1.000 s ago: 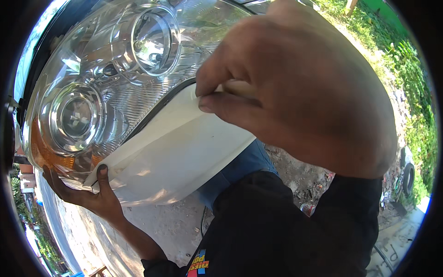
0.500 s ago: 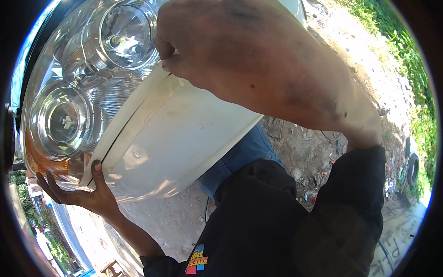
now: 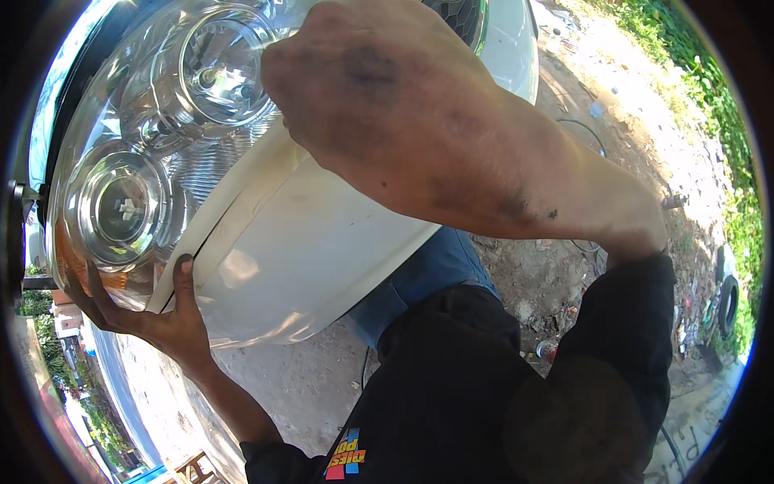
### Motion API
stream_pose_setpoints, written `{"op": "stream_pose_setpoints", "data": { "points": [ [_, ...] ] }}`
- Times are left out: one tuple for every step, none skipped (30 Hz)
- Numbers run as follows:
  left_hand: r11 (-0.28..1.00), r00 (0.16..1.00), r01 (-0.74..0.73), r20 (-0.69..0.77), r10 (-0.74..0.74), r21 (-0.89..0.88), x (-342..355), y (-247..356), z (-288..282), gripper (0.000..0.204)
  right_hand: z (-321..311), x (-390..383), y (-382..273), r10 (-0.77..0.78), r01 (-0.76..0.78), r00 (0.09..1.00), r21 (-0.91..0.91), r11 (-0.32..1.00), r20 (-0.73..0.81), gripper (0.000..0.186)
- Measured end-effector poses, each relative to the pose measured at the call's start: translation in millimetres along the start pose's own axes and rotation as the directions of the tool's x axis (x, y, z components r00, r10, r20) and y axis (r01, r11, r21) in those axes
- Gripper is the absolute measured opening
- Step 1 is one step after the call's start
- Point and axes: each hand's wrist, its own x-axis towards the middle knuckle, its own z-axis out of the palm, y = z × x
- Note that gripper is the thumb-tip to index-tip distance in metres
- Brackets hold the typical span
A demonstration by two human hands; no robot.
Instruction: Masking a car bumper with tape and painting it with a spray gun.
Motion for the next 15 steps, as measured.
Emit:
{"op": "stream_pose_setpoints", "data": {
  "points": [
    [1.000, 1.000, 0.012, -0.003, -0.012, -0.010, 0.7, 2.1, 1.3, 0.108, 4.7, -0.1, 9.6, -0.001, 0.001, 1.000, -0.001, 1.000, -0.001, 0.017],
    [1.000, 1.000, 0.012, -0.005, -0.012, -0.009, 1.0, 0.8, 3.9, 0.108, 14.2, 0.1, 26.6, -0.157, 0.171, 0.981, 0.129, 0.977, -0.114, 0.015],
    [1.000, 1.000, -0.003, -0.017, 0.003, -0.022, 1.2, -2.8, 7.3, 0.108, 18.0, 0.0, 32.8, -0.285, 0.342, 0.927, 0.236, 0.910, -0.243, 0.013],
    [0.999, 0.999, -0.019, -0.029, 0.017, -0.035, 1.6, -3.7, 8.8, 0.108, 21.8, -2.3, 32.8, -0.282, 0.338, 0.928, 0.234, 0.911, -0.243, 0.013],
    [0.999, 0.999, -0.021, -0.032, 0.020, -0.039, 2.2, -0.9, 8.0, 0.108, 24.0, -2.9, 29.6, -0.255, 0.280, 0.949, 0.124, 0.952, -0.185, 0.012],
    [1.000, 0.999, -0.027, -0.031, 0.027, -0.008, 3.0, 1.5, 7.7, 0.107, 24.4, -2.0, 27.3, -0.224, 0.227, 0.966, 0.008, 0.974, -0.132, 0.011],
    [0.999, 0.999, -0.033, -0.030, 0.034, 0.023, 3.8, 3.1, 7.6, 0.106, 23.8, -2.4, 29.3, -0.223, 0.226, 0.966, 0.006, 0.974, -0.134, 0.011],
    [0.999, 0.999, -0.034, -0.032, 0.035, 0.022, 5.2, 3.9, 8.2, 0.106, 23.3, -2.2, 32.9, -0.265, 0.280, 0.950, 0.083, 0.956, -0.164, 0.011],
    [0.998, 0.998, -0.049, -0.030, 0.050, 0.028, 6.3, 4.7, 7.8, 0.106, 22.7, -2.3, 35.9, -0.305, 0.337, 0.932, 0.158, 0.928, -0.196, 0.010],
    [0.997, 0.997, -0.065, -0.027, 0.066, 0.035, 7.3, 5.5, 7.6, 0.106, 21.8, -2.3, 38.2, -0.306, 0.338, 0.932, 0.159, 0.928, -0.196, 0.010],
    [0.997, 0.998, -0.063, -0.025, 0.064, 0.037, 8.1, 7.4, 7.3, 0.106, 20.2, -2.2, 40.4, -0.335, 0.370, 0.921, 0.178, 0.912, -0.202, 0.010],
    [0.997, 0.998, -0.066, -0.016, 0.067, 0.028, 9.3, 11.0, 6.8, 0.106, 17.9, -2.6, 42.2, -0.361, 0.400, 0.909, 0.198, 0.895, -0.207, 0.010],
    [0.997, 0.998, -0.069, -0.007, 0.069, 0.021, 10.7, 14.1, 6.2, 0.107, 15.4, -2.6, 43.7, -0.362, 0.401, 0.909, 0.199, 0.894, -0.206, 0.010],
    [0.997, 0.998, -0.068, -0.004, 0.068, 0.022, 13.0, 16.5, 5.3, 0.107, 12.8, -2.3, 45.0, -0.381, 0.410, 0.909, 0.206, 0.888, -0.167, 0.009],
    [0.996, 0.996, -0.084, -0.002, 0.084, -0.009, 16.2, 19.3, 5.7, 0.108, 12.2, -2.6, 46.5, -0.397, 0.416, 0.909, 0.211, 0.885, -0.128, 0.008]
  ]
}}
